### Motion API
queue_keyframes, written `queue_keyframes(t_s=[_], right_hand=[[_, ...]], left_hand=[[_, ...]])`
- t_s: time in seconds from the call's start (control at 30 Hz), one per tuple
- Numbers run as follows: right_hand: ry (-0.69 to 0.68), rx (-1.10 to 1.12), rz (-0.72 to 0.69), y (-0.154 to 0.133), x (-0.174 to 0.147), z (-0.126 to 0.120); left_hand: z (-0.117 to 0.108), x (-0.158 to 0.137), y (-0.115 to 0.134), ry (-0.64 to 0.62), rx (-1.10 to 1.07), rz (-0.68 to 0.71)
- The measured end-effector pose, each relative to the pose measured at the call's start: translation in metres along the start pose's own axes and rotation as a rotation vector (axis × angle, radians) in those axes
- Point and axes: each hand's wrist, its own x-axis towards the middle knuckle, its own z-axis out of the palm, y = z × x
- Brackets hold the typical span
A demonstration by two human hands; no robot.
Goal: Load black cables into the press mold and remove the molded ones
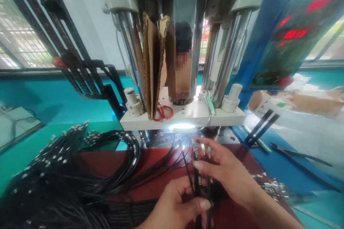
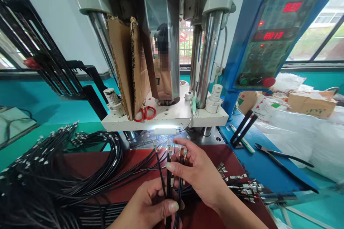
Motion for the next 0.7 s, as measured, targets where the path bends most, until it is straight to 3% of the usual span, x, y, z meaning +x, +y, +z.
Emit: queue_keyframes(t_s=[0.3,0.43,0.6,0.7], right_hand=[[0.108,-0.256,-0.095,-0.0005,0.0021,-0.0068],[0.129,-0.274,-0.092,0.0009,0.0031,-0.0054],[0.199,-0.067,-0.027,0.0051,0.0067,-0.0026],[0.128,0.149,0.048,0.0067,0.0065,-0.0011]], left_hand=[[0.0021,-0.0009,0.0026,0.082,0.021,0.042],[0.0025,-0.0002,0.0042,0.128,0.04,0.073],[0.0022,-0.0007,0.0063,0.213,-0.044,0.107],[0.0012,-0.0003,0.008,0.207,-0.055,0.122]])
